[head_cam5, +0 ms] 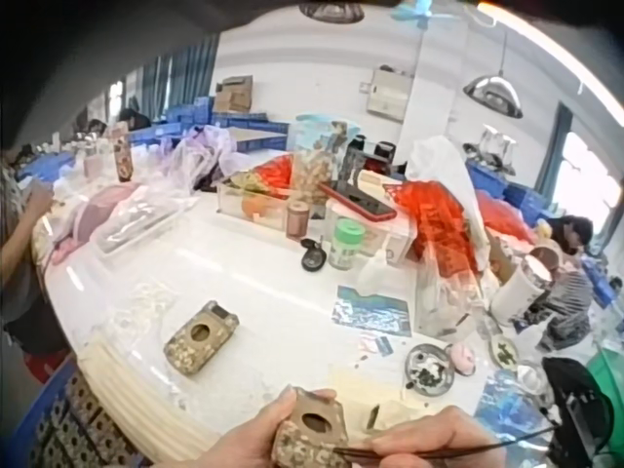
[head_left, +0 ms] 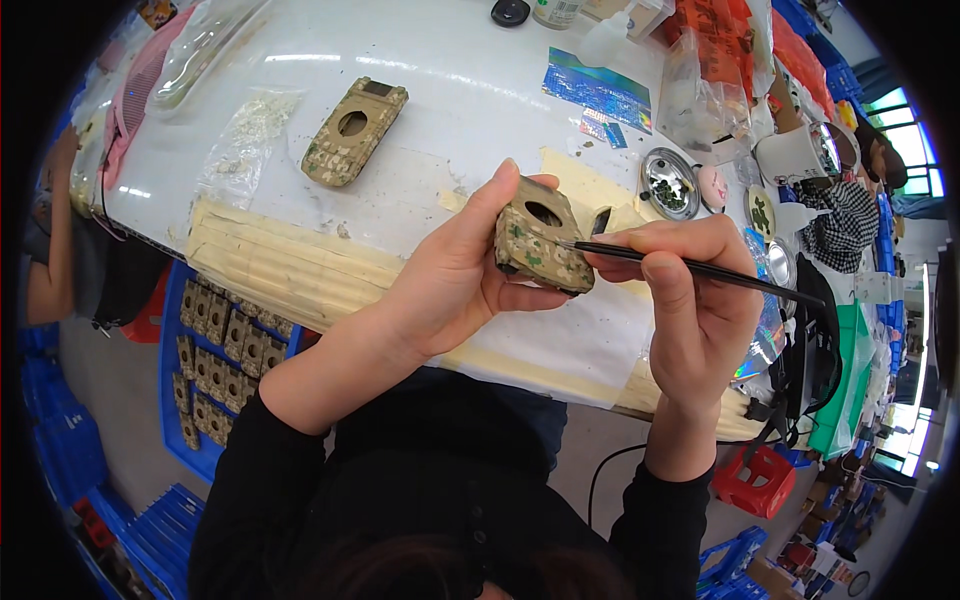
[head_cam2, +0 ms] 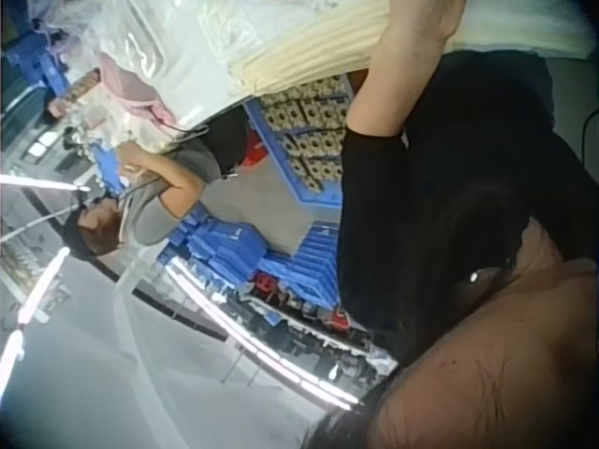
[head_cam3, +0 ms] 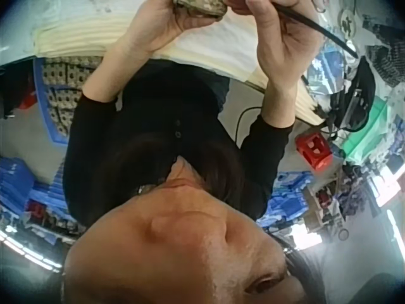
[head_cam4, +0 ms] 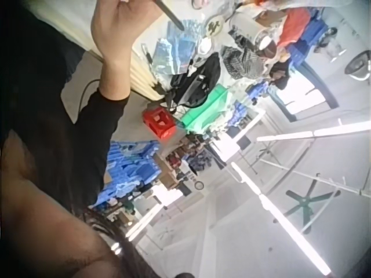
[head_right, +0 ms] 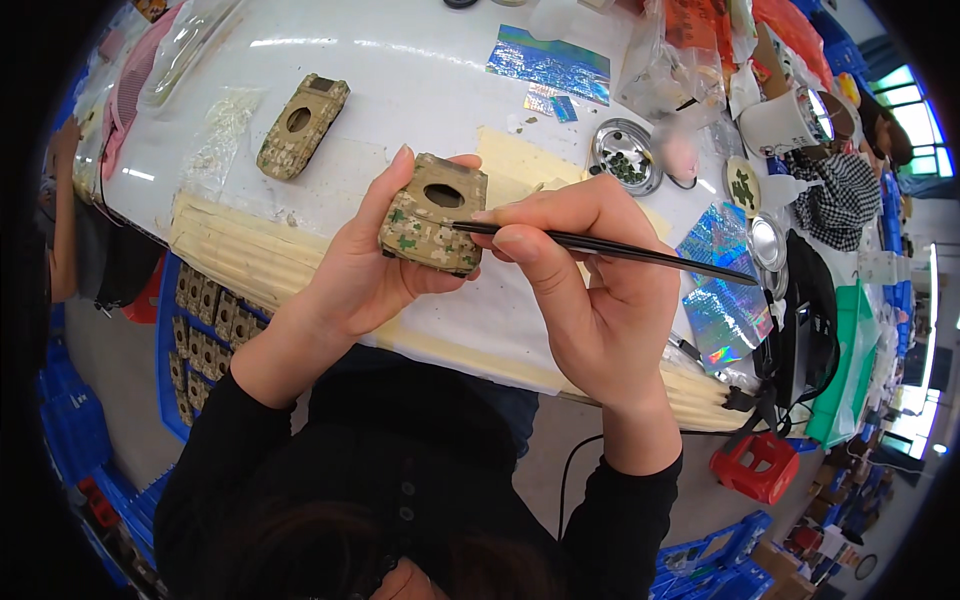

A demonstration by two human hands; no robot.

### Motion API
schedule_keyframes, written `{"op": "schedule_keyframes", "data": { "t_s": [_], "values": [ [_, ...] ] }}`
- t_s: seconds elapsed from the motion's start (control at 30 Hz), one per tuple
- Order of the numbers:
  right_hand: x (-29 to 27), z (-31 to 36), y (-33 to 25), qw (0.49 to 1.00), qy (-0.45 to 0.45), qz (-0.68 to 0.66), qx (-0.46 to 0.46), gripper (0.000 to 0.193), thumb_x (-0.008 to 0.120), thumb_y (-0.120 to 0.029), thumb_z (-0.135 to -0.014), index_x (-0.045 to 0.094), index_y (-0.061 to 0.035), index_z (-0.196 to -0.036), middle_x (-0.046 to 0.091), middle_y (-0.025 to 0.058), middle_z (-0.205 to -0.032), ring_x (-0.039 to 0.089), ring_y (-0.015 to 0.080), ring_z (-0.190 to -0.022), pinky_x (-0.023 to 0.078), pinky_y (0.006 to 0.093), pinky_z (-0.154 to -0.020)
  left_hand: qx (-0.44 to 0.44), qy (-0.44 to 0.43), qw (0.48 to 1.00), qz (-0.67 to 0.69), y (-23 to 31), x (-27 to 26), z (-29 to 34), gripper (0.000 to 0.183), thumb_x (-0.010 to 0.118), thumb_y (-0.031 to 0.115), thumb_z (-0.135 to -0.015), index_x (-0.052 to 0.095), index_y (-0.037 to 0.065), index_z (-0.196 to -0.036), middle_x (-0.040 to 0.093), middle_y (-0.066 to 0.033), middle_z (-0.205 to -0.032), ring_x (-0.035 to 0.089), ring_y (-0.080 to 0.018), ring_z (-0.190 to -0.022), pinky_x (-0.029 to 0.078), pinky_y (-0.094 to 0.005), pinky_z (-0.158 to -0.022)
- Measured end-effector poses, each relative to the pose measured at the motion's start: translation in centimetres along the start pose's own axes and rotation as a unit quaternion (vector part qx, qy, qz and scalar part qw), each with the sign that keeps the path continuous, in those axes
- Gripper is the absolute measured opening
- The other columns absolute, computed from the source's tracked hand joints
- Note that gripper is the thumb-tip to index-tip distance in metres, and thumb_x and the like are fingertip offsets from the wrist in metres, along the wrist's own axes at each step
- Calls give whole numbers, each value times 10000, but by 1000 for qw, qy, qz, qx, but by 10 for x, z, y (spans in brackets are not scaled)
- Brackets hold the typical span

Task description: Detailing and painting a camouflage-patterned toy tank model using a brush and tweezers.

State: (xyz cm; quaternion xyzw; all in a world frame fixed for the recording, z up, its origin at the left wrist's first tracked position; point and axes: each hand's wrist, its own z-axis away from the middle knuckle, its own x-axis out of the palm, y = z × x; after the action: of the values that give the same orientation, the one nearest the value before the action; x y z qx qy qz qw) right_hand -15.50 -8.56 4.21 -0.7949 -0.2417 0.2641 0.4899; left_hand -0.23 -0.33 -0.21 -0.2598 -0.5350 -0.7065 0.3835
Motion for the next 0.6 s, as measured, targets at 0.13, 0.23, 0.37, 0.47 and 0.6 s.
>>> {"op": "schedule_keyframes", "data": {
  "t_s": [0.13,0.23,0.37,0.47,0.6],
  "values": [
    [0,0,0,1000,1,6,-1,81,626,-38,-845,616,28,-891,622,63,-831,567,108,-733,441,215,-655,1,0,1000,-1,0,-1,0,567,324,529,-941,419,85,-1282,624,-99,-969,668,-190,-765,586,-262,-621],
    [0,0,0,1000,2,17,-5,78,628,-37,-843,619,27,-886,619,61,-831,562,109,-734,435,216,-657,2,-3,1000,0,0,-1,0,566,325,527,-942,419,85,-1281,624,-99,-967,667,-190,-769,586,-262,-621],
    [0,0,1,1000,5,21,-10,71,632,-32,-838,621,26,-879,616,62,-831,558,110,-735,433,219,-660,6,-6,1000,-2,0,-1,-1,563,327,525,-942,420,85,-1280,623,-99,-963,666,-189,-775,585,-262,-622],
    [1,0,1,1000,8,25,-13,70,634,-26,-835,621,26,-879,617,63,-832,558,111,-734,433,219,-661,5,-5,1000,-1,0,-1,-1,561,329,524,-942,419,86,-1281,623,-99,-962,666,-189,-772,584,-262,-621],
    [1,0,0,1000,7,20,-11,70,635,-24,-833,621,27,-878,617,65,-831,558,115,-735,433,221,-664,2,-4,1000,-1,0,-1,-1,562,330,524,-941,415,87,-1283,624,-99,-965,667,-191,-771,584,-262,-620]
  ]
}}
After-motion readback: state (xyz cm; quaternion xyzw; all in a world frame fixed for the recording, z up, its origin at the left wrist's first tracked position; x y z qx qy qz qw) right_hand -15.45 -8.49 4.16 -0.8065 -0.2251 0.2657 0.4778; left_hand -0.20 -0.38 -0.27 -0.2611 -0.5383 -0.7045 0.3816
